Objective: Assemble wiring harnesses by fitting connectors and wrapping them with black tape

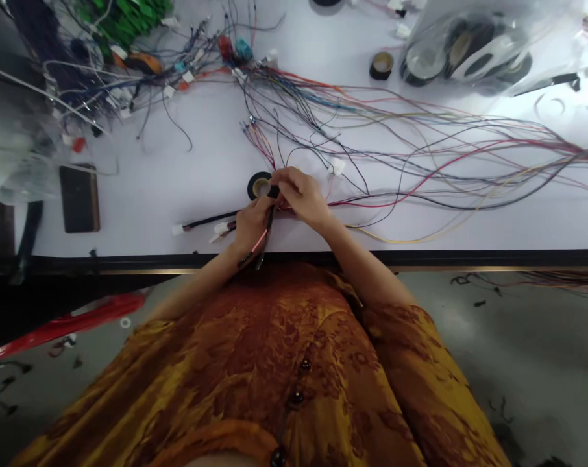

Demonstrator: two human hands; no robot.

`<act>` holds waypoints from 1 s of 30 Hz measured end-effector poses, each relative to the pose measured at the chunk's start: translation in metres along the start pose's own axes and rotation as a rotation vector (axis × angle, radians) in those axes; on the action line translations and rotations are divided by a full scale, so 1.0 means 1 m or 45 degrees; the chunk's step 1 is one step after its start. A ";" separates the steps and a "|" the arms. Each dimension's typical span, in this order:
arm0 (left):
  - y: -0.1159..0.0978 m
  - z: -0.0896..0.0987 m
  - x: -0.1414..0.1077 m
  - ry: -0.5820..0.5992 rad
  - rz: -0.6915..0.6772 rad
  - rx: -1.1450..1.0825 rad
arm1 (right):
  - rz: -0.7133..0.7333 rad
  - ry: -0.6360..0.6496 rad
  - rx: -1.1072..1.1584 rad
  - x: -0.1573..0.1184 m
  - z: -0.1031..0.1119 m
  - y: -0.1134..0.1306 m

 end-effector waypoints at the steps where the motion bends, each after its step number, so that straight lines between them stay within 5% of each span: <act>1: 0.001 -0.001 -0.003 -0.023 0.001 -0.027 | -0.015 0.019 -0.084 0.011 -0.001 -0.003; 4: 0.005 -0.003 -0.007 -0.073 -0.005 -0.112 | -0.031 0.021 -0.387 0.032 0.002 -0.015; 8: 0.013 -0.001 -0.012 -0.141 -0.105 -0.175 | 0.159 0.253 -0.698 0.041 -0.003 -0.013; 13: 0.016 -0.008 -0.014 -0.058 -0.229 -0.143 | 0.205 0.332 -1.124 0.056 -0.016 -0.006; 16: 0.018 -0.012 -0.012 0.010 -0.244 -0.110 | 0.283 0.318 -1.131 0.059 -0.025 0.000; 22: 0.018 -0.011 -0.013 0.056 -0.301 -0.088 | 0.577 0.638 -0.993 0.037 -0.023 0.012; 26: 0.020 -0.003 -0.010 -0.039 -0.259 -0.256 | 0.566 0.553 -1.014 0.026 0.000 0.020; 30: 0.025 0.008 -0.002 -0.200 -0.108 -0.412 | 0.579 0.402 -1.102 0.003 0.000 0.016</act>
Point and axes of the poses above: each hand's wrist, its own x-axis towards the middle knuckle, its own z-axis out of the back of the hand, y = z × x, the point moved 6 cm from there along x, towards the middle knuckle, and after that the axes turned 6 degrees about -x, right-handed, at the moved point
